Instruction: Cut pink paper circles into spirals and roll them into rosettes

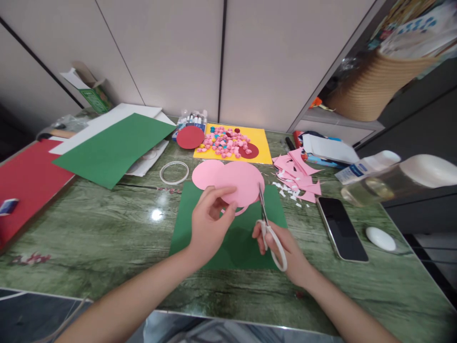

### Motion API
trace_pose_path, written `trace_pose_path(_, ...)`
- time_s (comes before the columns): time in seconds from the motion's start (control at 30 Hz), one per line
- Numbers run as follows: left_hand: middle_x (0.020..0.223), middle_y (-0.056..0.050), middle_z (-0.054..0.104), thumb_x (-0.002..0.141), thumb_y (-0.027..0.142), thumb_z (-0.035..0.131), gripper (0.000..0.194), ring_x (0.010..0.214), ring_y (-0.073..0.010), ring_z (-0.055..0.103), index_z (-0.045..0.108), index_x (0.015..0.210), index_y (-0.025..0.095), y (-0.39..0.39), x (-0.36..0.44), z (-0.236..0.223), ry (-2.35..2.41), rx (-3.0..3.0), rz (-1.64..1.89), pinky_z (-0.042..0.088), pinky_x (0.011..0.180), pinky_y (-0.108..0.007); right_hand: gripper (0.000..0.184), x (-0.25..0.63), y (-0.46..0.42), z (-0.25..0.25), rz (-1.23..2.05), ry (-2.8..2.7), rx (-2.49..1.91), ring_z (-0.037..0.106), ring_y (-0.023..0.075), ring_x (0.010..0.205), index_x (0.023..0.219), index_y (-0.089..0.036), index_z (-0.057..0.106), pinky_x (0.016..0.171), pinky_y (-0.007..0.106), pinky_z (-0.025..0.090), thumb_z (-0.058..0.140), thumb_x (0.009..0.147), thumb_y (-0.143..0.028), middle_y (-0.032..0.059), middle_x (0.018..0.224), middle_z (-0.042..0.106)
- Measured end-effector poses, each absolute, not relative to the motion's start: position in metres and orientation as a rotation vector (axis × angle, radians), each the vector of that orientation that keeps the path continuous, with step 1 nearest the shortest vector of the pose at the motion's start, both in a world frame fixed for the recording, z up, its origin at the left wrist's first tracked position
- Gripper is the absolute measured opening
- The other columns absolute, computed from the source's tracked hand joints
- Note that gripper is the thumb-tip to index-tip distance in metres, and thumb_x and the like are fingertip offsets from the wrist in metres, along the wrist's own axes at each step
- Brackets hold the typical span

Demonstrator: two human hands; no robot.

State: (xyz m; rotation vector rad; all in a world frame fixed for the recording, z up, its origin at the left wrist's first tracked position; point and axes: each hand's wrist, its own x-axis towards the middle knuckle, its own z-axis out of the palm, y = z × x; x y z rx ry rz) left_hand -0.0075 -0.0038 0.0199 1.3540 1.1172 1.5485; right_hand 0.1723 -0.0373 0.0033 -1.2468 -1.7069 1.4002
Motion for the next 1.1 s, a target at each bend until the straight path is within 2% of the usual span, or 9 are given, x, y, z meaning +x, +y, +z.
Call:
trace_pose_path(0.17,0.091,-0.004,0.055,0.076,0.012,0.060,0.023,0.090,-0.0159,0.055,0.065,0.097,0.021,-0.0063,-0.0066,0.0191,1.123,1.390,1.505,0.049,0.072,-0.024,0.049,0.1724,-0.0368,0.0040,1.368,-1.714,-1.244,0.044,0.0145,0.058,0.086,-0.019,0.052,0.056,0.027,0.034,0.030,0.088,-0.063,-0.0016,0.062,0.047)
trace_pose_path(0.47,0.093,-0.005,0.056,0.076,0.012,0.059,0.024,0.092,-0.0174,0.055,0.066,0.097,0.021,-0.0058,-0.0068,0.0186,1.130,1.406,1.502,0.049,0.072,-0.025,0.047,0.1727,-0.0372,0.0012,1.370,-1.699,-1.245,0.045,0.0144,0.058,0.087,-0.019,0.052,0.056,0.027,0.034,0.030,0.090,-0.061,-0.0017,0.061,0.048)
trace_pose_path(0.77,0.087,-0.004,0.059,0.077,0.013,0.059,0.019,0.086,-0.0145,0.056,0.067,0.092,0.021,-0.0041,-0.0081,0.0202,1.121,1.391,1.523,0.049,0.070,-0.023,0.045,0.1723,-0.0362,0.0039,1.359,-1.719,-1.274,0.047,0.0137,0.056,0.085,-0.019,0.052,0.056,0.026,0.034,0.031,0.091,-0.057,-0.0021,0.059,0.049)
trace_pose_path(1.1,0.096,-0.003,0.059,0.078,0.016,0.061,0.024,0.089,-0.0131,0.057,0.065,0.100,0.022,-0.0029,-0.0080,0.0192,1.080,1.315,1.564,0.050,0.076,-0.023,0.043,0.1730,-0.0356,0.0049,1.381,-1.724,-1.261,0.046,0.0124,0.055,0.082,-0.019,0.050,0.055,0.025,0.033,0.033,0.092,-0.056,-0.0038,0.058,0.046)
